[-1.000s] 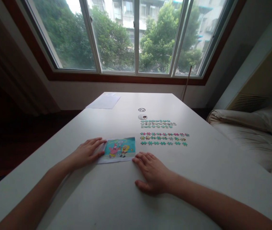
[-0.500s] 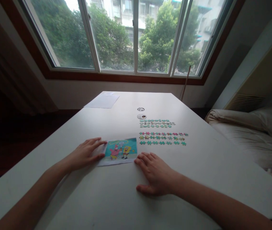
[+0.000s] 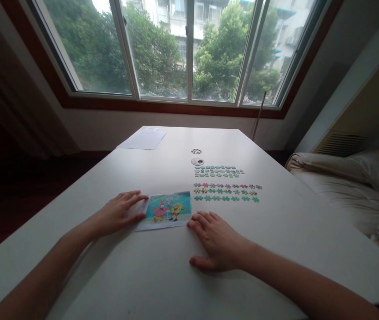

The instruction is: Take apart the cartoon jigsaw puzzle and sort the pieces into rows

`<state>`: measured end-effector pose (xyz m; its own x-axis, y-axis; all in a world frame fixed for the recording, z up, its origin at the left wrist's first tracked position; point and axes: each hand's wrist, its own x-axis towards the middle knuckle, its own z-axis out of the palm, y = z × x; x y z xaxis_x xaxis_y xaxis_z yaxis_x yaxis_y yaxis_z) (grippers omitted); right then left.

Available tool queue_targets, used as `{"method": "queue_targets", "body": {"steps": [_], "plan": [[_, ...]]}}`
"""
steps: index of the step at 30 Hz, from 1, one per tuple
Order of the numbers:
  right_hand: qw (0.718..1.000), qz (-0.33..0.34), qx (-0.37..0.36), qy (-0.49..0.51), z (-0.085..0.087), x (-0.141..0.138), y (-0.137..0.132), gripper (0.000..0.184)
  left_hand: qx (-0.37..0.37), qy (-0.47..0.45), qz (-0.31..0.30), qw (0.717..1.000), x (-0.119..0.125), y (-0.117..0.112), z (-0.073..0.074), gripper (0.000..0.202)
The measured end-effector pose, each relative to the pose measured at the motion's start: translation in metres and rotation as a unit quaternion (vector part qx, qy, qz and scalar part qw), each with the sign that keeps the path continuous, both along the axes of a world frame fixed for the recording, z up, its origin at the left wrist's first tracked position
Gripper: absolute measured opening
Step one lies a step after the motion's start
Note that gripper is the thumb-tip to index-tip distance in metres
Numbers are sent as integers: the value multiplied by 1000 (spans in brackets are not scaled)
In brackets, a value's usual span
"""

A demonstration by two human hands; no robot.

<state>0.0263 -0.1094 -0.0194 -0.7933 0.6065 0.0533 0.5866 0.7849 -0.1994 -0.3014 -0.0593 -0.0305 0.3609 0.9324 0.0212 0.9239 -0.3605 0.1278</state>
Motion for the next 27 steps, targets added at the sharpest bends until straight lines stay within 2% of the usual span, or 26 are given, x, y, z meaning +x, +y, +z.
{"method": "queue_targets", "body": {"steps": [7, 11, 13, 15, 18, 21, 24, 27], "plan": [[1000, 0, 6, 5, 1, -1, -2, 72, 7, 9, 1, 1000, -2, 1, -3, 60], [1000, 22, 7, 10, 7, 1, 9, 61, 3, 15, -1, 1000, -2, 1, -3, 59], [1000, 28, 8, 6, 12, 4, 27, 54, 4, 13, -3, 1000, -3, 1, -3, 58], [1000, 4, 18, 10, 17, 7, 54, 46, 7, 10, -4, 1000, -3, 1, -3, 57], [997, -76, 25, 14, 20, 12, 104, 29, 9, 8, -2, 1000, -3, 1, -3, 58], [985, -169, 45, -6, 18, 14, 146, 22, 6, 1, 1, 1000, -3, 1, -3, 58], [976, -208, 58, -7, 12, 14, 171, 24, 4, -5, -2, 1000, -4, 1, -3, 57], [974, -218, 62, -3, 5, 10, 183, 24, 3, -3, -5, 1000, -5, 2, -4, 56]]}}
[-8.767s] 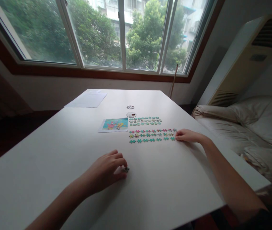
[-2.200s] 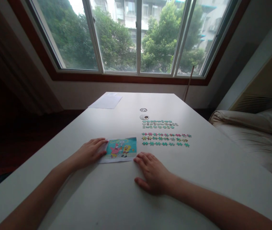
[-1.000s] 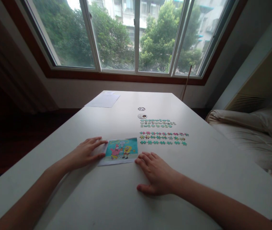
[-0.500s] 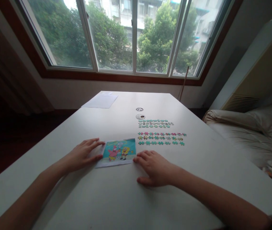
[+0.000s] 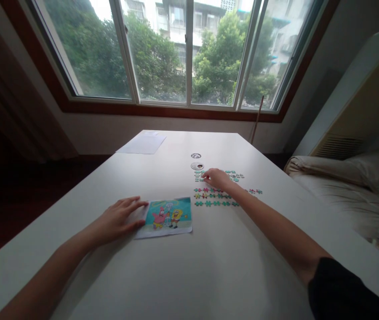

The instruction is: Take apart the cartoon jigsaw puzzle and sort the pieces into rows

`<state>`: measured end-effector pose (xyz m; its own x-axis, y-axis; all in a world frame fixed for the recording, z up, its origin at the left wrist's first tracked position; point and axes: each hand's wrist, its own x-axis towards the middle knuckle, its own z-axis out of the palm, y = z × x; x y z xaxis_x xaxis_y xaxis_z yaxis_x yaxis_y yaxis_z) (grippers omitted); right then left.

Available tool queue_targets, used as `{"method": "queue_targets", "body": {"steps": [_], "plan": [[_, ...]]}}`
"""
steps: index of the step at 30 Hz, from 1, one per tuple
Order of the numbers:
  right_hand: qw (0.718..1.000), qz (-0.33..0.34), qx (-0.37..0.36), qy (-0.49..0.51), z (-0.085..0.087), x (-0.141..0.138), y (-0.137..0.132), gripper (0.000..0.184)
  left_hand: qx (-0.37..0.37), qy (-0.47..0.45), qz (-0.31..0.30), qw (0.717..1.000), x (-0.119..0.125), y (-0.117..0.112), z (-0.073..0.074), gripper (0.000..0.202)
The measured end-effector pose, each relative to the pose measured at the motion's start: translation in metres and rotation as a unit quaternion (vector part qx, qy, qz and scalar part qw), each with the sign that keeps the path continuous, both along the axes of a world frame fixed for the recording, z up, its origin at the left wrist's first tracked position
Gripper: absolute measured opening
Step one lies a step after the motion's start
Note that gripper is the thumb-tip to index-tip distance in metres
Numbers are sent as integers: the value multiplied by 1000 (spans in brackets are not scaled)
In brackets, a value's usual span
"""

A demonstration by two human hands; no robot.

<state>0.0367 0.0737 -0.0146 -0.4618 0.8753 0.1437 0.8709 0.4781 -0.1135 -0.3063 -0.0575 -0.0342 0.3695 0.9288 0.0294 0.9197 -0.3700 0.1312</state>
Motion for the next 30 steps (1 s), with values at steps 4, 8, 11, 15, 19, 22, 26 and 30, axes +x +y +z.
{"method": "queue_targets", "body": {"steps": [4, 8, 11, 15, 19, 22, 26, 30], "plan": [[1000, 9, -8, 10, -5, -5, 9, 22, 2, 4, 0, 1000, -1, 0, -1, 55], [999, 25, -32, 27, -8, -9, 18, 19, 4, 7, 1, 1000, 0, 0, 0, 56], [997, 32, -48, 44, -10, -12, 25, 17, 2, 6, 1, 1000, 1, -1, 0, 57], [996, 33, -55, 69, -11, -14, 30, 14, -6, 14, 0, 1000, 2, -2, 3, 56], [993, 29, -39, 112, -7, -13, 19, 11, -13, 25, 0, 1000, 3, -2, 5, 56], [988, 38, -43, 146, -5, -9, -9, 11, -13, 23, 2, 1000, 3, -2, 4, 56], [955, 89, -123, 253, -9, 1, -66, 15, -18, 16, 7, 1000, 4, -2, 4, 57], [934, 118, -191, 277, -19, 9, -113, 12, -25, 17, 8, 1000, 5, -2, 5, 59]]}}
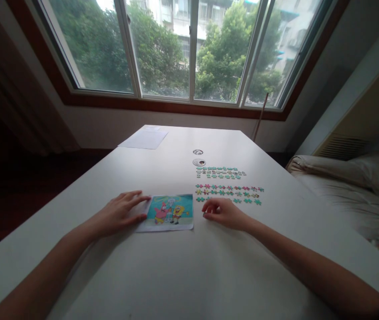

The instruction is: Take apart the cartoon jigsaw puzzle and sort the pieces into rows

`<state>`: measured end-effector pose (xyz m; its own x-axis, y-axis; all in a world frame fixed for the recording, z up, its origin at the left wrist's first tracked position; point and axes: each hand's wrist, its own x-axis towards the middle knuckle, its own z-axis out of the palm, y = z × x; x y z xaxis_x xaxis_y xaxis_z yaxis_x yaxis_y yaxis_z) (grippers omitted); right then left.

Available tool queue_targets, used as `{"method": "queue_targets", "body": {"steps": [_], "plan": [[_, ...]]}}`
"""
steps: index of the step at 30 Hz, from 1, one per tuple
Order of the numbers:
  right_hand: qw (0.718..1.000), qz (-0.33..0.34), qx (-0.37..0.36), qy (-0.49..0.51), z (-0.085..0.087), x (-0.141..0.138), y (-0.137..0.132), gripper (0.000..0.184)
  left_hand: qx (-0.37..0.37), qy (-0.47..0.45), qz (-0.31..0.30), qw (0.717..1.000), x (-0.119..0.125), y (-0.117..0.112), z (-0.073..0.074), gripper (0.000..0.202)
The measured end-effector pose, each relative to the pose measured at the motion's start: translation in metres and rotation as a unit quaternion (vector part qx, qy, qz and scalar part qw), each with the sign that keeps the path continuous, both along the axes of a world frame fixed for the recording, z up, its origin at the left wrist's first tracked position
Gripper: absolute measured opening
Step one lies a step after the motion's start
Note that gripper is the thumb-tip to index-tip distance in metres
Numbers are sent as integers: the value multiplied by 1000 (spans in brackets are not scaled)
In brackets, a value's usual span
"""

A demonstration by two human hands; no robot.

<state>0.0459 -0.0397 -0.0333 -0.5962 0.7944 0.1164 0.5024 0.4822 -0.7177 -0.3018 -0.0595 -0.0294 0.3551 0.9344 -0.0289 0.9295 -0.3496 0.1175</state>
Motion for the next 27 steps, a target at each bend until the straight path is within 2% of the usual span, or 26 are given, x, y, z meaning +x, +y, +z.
{"method": "queue_targets", "body": {"steps": [3, 8, 12, 27], "plan": [[1000, 1, 17, -14, -2, 5, -14, 13, -1, -2, 7, 1000, 1, 0, 0, 60], [995, -38, 82, -34, -1, 20, -19, 19, -6, -6, 12, 1000, 1, 0, 0, 61], [994, -35, 84, -58, -1, 28, -23, 22, -10, -8, 6, 1000, 1, 0, 1, 61], [987, -90, 115, -59, -7, 12, -30, 10, 0, 4, -1, 1000, -1, 1, -2, 61]]}}
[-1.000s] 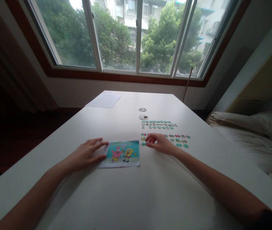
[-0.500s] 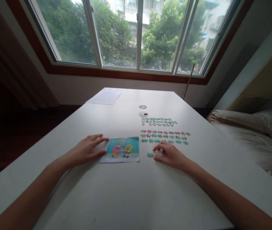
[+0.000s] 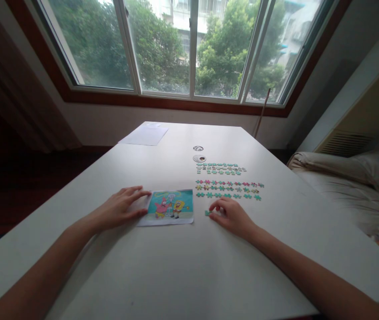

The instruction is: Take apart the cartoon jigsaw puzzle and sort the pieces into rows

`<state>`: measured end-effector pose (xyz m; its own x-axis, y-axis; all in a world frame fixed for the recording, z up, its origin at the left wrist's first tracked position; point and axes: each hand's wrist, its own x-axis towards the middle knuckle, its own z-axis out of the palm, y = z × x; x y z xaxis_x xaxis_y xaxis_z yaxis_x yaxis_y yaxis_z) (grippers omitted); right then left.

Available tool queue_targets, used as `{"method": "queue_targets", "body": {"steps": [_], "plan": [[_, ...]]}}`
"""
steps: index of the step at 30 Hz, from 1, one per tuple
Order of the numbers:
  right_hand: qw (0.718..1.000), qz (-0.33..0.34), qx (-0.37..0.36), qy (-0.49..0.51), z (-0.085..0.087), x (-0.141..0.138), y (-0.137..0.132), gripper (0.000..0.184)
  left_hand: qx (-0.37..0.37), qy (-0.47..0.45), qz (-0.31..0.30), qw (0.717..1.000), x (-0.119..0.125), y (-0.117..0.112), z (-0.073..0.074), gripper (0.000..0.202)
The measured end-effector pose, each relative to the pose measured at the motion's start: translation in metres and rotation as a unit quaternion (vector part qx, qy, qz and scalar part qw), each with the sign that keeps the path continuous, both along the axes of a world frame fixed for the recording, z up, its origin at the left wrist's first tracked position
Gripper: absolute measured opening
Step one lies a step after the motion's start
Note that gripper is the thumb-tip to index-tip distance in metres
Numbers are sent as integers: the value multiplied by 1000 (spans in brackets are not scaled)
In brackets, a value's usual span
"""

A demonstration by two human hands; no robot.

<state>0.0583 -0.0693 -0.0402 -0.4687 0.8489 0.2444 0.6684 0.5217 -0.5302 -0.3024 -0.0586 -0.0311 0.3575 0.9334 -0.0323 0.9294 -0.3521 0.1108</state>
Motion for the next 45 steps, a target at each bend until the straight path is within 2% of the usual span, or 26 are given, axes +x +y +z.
{"method": "queue_targets", "body": {"steps": [5, 13, 25, 29, 34, 38, 45], "plan": [[1000, -13, -1, 0, 0, 0, 1, 10, -1, -8, -3, 1000, -1, 0, 0, 61], [999, 21, -29, 11, -2, 8, 6, 13, -6, -9, 2, 1000, 0, 0, 1, 61], [1000, 3, -2, 0, -1, 4, 4, 9, 4, -4, 2, 1000, 1, -1, 1, 60], [1000, -1, -1, 0, -2, 6, 5, 16, -1, -12, 7, 1000, 0, -1, 0, 61], [999, 29, -27, 22, -4, 10, 9, 13, -4, -12, 8, 1000, -1, 0, -1, 62], [998, 51, -24, 9, -3, 12, 9, 23, -6, -3, 6, 1000, 0, 0, -1, 61], [1000, 25, -2, -16, 1, 7, 4, 18, -7, -8, 7, 1000, 1, -1, 2, 61]]}}
